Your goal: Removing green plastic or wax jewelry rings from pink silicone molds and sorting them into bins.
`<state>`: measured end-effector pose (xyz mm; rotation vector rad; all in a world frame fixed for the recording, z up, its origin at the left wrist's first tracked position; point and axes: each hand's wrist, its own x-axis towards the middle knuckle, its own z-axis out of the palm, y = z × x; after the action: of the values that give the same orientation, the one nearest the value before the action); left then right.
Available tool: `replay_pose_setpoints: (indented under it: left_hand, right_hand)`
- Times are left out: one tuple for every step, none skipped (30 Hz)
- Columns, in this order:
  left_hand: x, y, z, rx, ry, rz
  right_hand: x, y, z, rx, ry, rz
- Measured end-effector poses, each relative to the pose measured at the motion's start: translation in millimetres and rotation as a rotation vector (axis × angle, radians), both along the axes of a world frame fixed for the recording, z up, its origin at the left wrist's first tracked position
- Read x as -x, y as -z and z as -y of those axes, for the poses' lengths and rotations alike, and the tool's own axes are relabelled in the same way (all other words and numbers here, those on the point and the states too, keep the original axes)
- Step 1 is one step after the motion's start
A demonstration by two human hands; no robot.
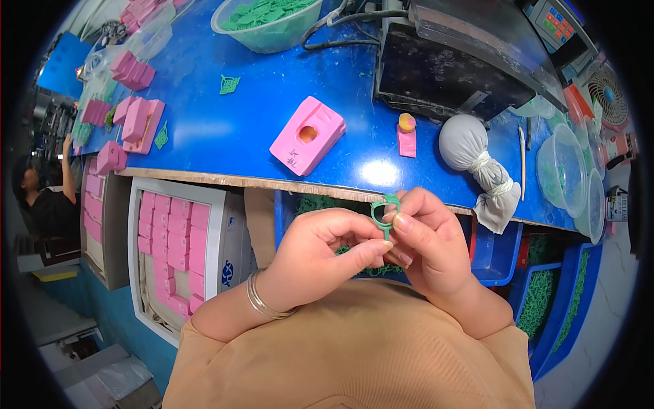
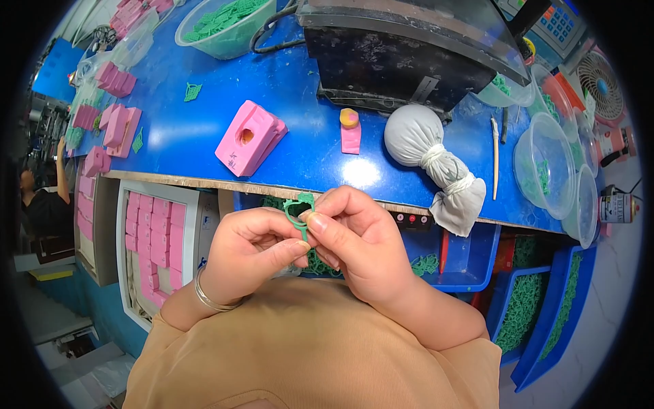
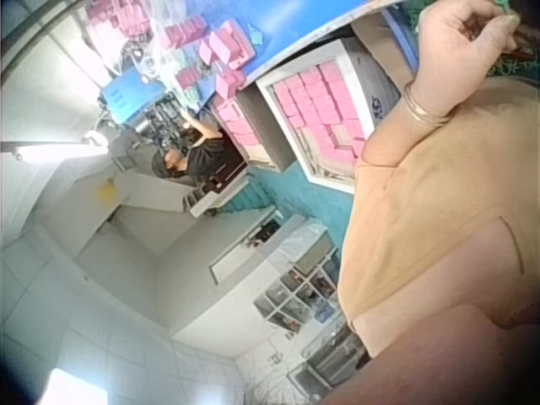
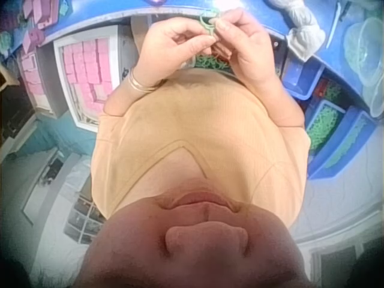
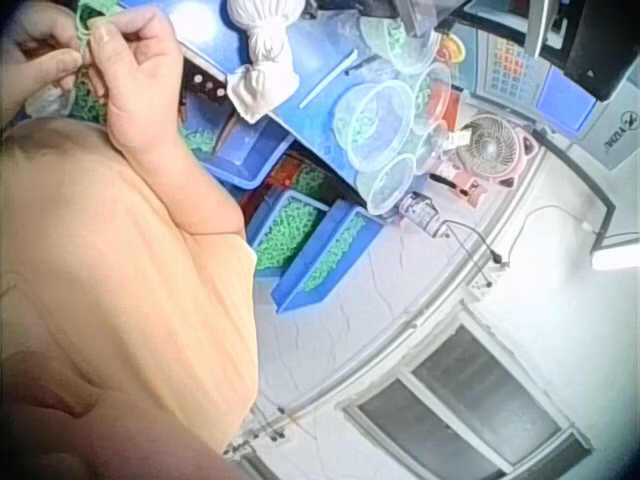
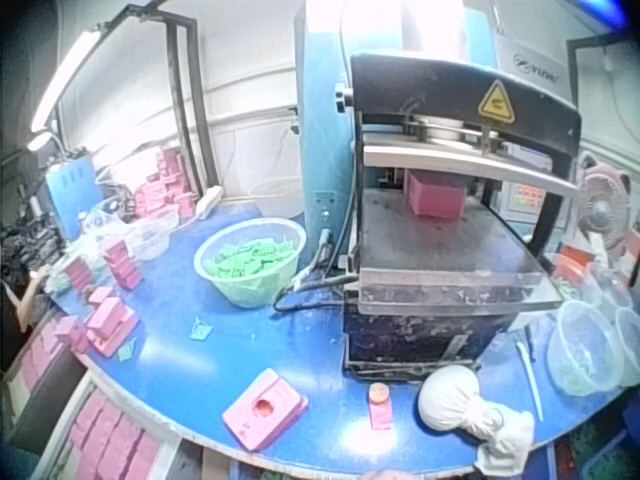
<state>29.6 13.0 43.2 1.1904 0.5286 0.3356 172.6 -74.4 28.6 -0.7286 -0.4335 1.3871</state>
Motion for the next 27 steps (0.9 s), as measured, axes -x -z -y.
replay_pose_setpoints:
  left_hand:
    - [0,0,0,0.012,-0.003,0.007]
    - [0,0,0,0.012,-0.002,0.007]
    - [0,-1,-1,0.013,-0.001,-0.003]
    - [0,-1,-1,0.014,-0.001,-0.013]
    - [0,-1,0,0.013,-0.001,-0.013]
    - [0,0,0,0.018,-0.002,-0.005]
    - [0,0,0,0.023,-0.002,0.004]
    - [0,0,0,0.023,-0.001,0.004]
    - [0,0,0,0.027,0.002,0.018]
    - [-1,0,0,0.031,0.004,0.031]
    - [-1,0,1,0.031,0.004,0.031]
    - [-1,0,1,0.031,0.001,0.033]
    - [-1,0,1,0.03,-0.002,0.036]
    - [-1,0,1,0.03,-0.002,0.036]
    - [-1,0,1,0.029,-0.001,0.035]
    - [-1,0,0,0.028,0.0,0.034]
    - [0,1,0,0.028,0.0,0.034]
    - [1,3,0,0.003,-0.004,0.013]
    - [1,4,0,-0.023,-0.008,-0.008]
    - [1,4,0,-0.024,-0.007,-0.007]
    - [2,2,0,-0.067,0.008,-0.066]
    - [0,1,-1,-0.11,0.026,-0.122]
    - [0,0,-4,-0.113,0.032,-0.117]
    - [1,-2,-9,-0.309,0.162,-0.04]
    - [1,-5,-13,-0.506,0.289,0.038]
    - [2,-13,-14,-0.538,0.379,0.126]
    - [2,-12,-14,-0.473,0.475,0.33]
  right_hand:
    - [0,0,0,0.013,0.001,0.001]
    - [0,-1,0,0.025,0.003,0.002]
    - [0,-1,0,0.026,0.003,0.002]
    - [0,0,0,0.033,-0.004,0.0]
    - [-1,0,0,0.041,-0.01,-0.003]
    - [0,0,0,0.041,-0.011,-0.003]
    - [0,1,0,0.042,-0.012,-0.009]
    - [0,1,0,0.044,-0.013,-0.015]
    - [0,1,1,0.044,-0.012,-0.015]
    - [-1,2,0,0.045,-0.021,-0.02]
    - [-1,2,0,0.046,-0.03,-0.025]
    - [-1,3,0,0.047,-0.031,-0.026]
    - [-1,4,1,0.045,-0.032,-0.027]
    - [-1,4,1,0.044,-0.034,-0.029]
    - [-1,4,0,0.044,-0.034,-0.029]
    - [-1,2,1,0.053,-0.034,-0.006]
    - [-1,1,0,0.061,-0.033,0.017]
    - [0,1,0,0.06,-0.034,0.018]
    - [1,2,1,0.057,-0.021,0.069]
    - [2,2,1,0.053,-0.009,0.12]
    - [2,3,1,0.05,-0.008,0.121]
    - [2,4,1,0.057,0.024,0.099]
    - [1,4,1,0.062,0.058,0.078]
    - [0,3,1,0.06,0.065,0.083]
    - [0,2,1,0.065,0.064,0.093]
    - [-1,0,2,0.071,0.065,0.104]
    - [-2,1,3,0.076,0.058,0.135]
